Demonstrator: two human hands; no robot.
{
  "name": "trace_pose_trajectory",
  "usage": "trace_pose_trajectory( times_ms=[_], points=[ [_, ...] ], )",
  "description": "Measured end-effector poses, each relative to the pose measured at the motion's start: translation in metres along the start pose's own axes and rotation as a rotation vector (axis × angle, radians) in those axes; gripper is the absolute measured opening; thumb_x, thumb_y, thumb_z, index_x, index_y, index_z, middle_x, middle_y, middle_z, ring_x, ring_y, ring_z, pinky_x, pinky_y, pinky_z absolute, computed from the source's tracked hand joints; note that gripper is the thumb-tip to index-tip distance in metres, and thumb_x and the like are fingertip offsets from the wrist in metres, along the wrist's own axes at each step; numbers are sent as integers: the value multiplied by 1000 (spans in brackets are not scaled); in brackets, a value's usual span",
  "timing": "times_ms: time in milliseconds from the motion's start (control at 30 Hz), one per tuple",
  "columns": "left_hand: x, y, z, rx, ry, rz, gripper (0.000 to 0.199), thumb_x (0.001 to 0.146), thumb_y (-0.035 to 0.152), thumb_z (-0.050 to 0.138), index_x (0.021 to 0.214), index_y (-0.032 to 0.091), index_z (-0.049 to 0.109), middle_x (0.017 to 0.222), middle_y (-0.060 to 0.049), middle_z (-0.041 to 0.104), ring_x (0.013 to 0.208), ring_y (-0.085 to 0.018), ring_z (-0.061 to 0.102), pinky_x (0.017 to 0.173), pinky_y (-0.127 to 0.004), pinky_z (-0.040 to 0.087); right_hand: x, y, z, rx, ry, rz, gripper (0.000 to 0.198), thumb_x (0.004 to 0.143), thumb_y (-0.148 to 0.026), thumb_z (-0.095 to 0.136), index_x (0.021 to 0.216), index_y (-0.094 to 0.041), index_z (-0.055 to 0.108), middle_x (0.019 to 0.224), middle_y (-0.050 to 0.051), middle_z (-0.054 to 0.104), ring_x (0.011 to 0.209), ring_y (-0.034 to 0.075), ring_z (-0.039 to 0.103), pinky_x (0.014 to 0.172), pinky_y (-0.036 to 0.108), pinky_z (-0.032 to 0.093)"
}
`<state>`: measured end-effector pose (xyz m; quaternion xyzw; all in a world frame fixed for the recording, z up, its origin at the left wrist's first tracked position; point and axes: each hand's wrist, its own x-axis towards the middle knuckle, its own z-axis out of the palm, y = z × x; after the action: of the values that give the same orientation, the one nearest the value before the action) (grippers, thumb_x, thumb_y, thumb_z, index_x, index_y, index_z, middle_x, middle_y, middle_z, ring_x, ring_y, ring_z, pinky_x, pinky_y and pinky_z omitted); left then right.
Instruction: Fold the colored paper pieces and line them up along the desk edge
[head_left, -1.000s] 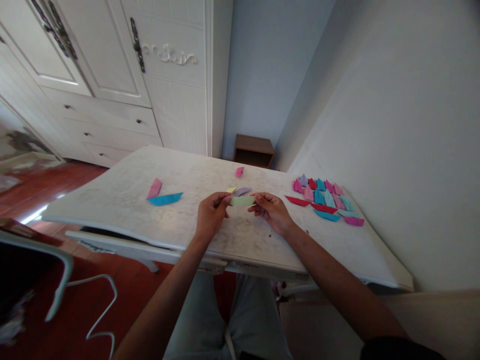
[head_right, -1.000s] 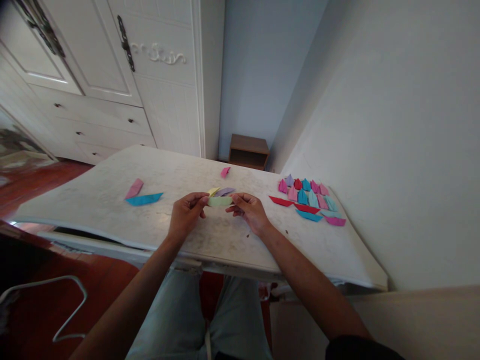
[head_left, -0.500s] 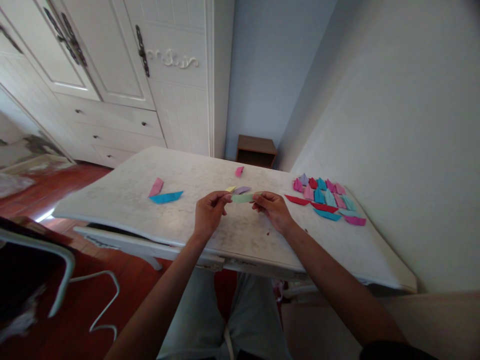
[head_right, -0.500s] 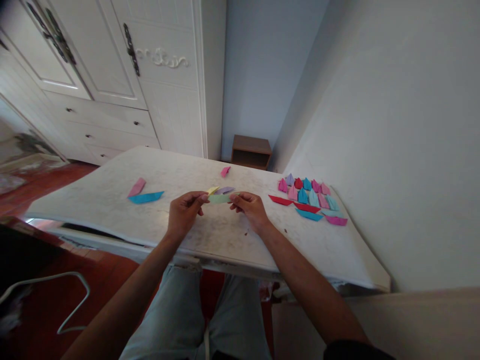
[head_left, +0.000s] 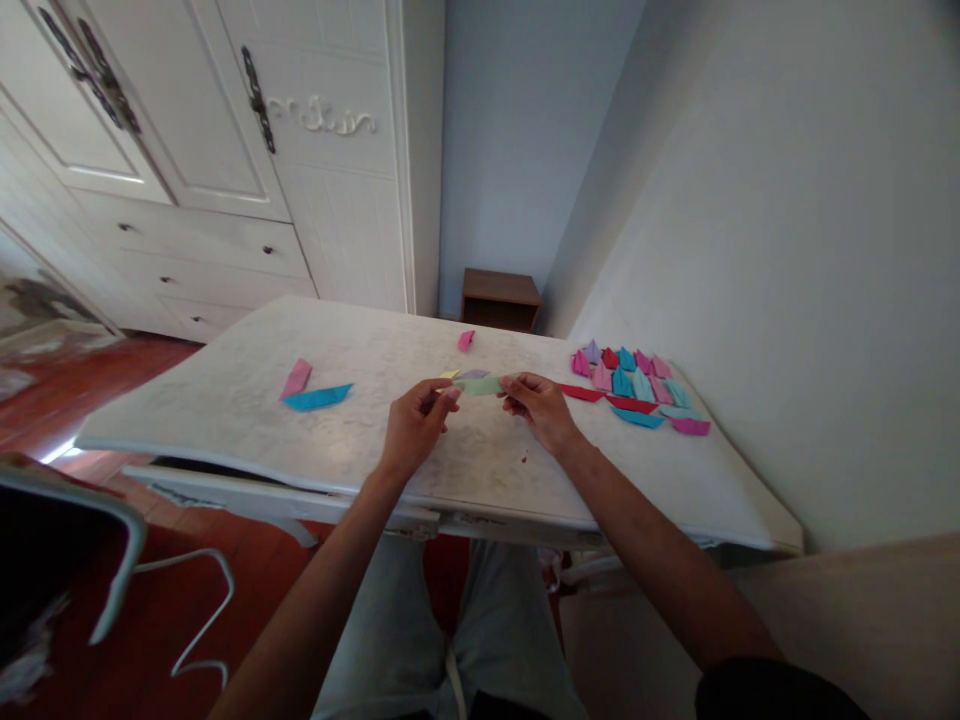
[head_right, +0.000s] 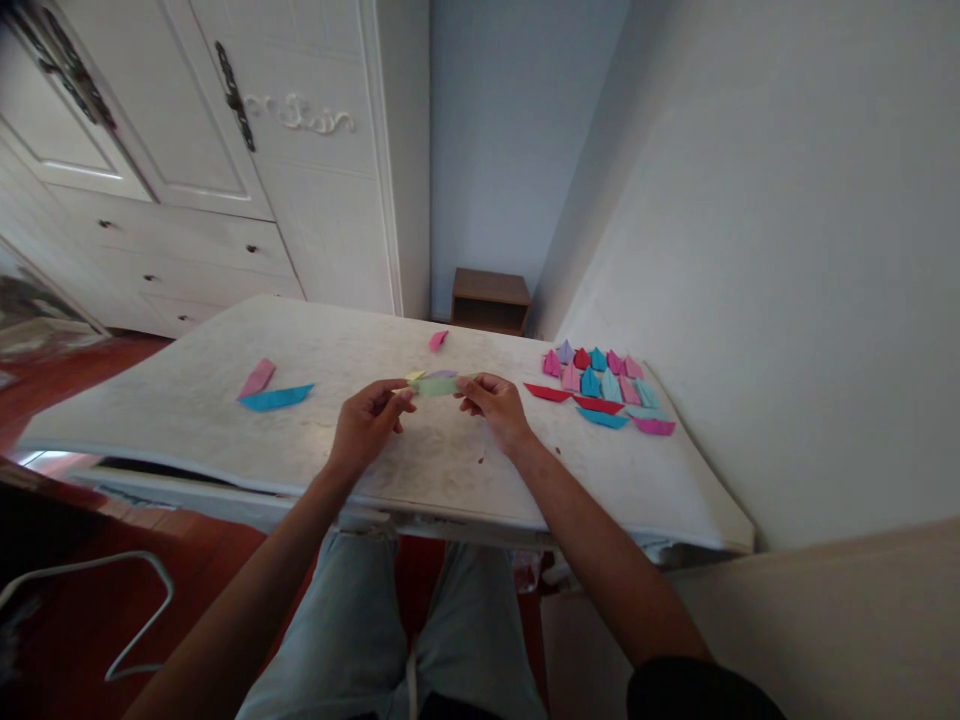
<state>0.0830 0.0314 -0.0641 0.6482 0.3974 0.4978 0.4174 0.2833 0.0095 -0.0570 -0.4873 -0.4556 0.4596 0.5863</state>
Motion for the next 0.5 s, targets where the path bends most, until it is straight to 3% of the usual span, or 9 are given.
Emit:
trace_pose_trajectory(
  times_ms=[67, 200, 300, 500],
  points=[
    [-1, 0, 1, -32, -54, 18, 41, 81, 45, 65, 107, 14, 67, 72, -3, 70, 52, -11, 58, 46, -19, 47, -1, 2, 2, -62, -56, -10, 34, 69, -50, 77, 67, -17, 68, 59, 0, 64, 50, 8, 51, 49, 20, 37],
    [-2, 4, 0, 22, -84, 23, 29, 80, 40, 64, 88, 14, 71, 68, -3, 69, 46, -9, 55, 44, -19, 44, -5, 4, 5, -101, -138, -19, 32, 69, -48, 76, 70, -17, 68, 57, -1, 63, 50, 8, 52, 51, 21, 39],
    [-2, 9, -2, 62, -104, 48, 26, 80, 39, 63, 86, 15, 71, 68, -2, 69, 47, -9, 55, 46, -19, 45, -11, 1, 8, -91, -173, -6, 34, 65, -47, 79, 75, -16, 69, 60, -1, 65, 52, 9, 55, 52, 21, 41],
    [-3, 13, -4, 162, -145, 38, 33, 84, 46, 56, 79, 15, 68, 68, -2, 68, 49, -10, 56, 49, -20, 44, -26, -4, 4, -26, -105, -47, 35, 65, -46, 79, 77, -15, 68, 61, -2, 64, 52, 9, 57, 49, 20, 41]
  ],
)
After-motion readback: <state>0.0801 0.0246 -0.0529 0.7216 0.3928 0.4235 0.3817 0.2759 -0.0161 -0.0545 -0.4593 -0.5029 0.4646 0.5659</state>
